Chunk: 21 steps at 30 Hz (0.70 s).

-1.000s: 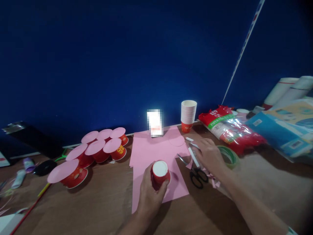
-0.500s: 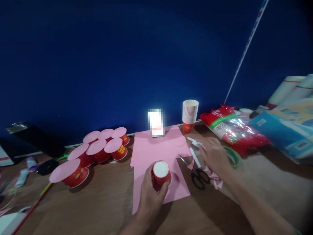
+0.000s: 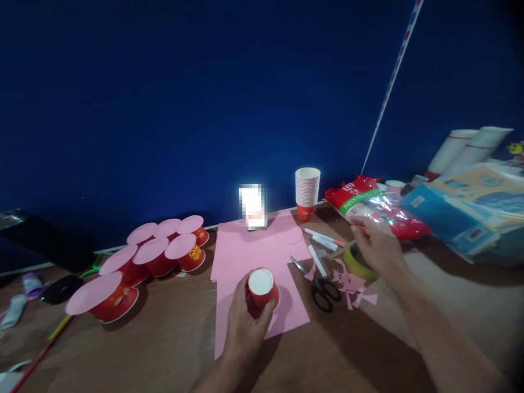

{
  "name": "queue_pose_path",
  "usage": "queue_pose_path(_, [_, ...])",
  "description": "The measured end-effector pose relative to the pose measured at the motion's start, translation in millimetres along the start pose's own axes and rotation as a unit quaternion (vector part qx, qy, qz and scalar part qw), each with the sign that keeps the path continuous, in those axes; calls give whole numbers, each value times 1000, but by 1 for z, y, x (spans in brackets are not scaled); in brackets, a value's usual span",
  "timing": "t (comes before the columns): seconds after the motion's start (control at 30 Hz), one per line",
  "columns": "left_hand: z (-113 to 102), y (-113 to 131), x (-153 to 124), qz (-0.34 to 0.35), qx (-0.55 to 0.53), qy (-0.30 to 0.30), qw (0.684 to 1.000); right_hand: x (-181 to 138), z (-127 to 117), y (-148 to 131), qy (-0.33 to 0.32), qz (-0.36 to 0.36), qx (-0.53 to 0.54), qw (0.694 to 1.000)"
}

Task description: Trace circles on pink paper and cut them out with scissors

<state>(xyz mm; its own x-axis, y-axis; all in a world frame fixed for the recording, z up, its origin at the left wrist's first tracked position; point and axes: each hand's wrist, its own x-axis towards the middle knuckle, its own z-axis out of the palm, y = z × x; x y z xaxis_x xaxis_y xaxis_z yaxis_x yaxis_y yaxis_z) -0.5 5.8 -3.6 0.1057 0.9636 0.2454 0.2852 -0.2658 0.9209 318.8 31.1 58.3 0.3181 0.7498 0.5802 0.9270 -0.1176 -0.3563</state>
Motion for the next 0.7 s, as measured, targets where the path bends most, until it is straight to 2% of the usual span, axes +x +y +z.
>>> queue_pose_path(0.13, [1, -2, 0, 5, 1, 1, 1000, -11, -9, 18, -39, -1, -27, 999])
queue_pose_path(0.37, [0, -2, 0, 11, 9, -2, 1000, -33, -2, 26, -140, -31, -74, 987])
queue_pose_path(0.53, [-1, -1, 0, 12, 10, 2, 1000, -31, -2, 27, -160, -9, -69, 985])
queue_pose_path(0.7, [0, -2, 1, 8, -3, -2, 1000, -29, -4, 28, -168, -24, -81, 982])
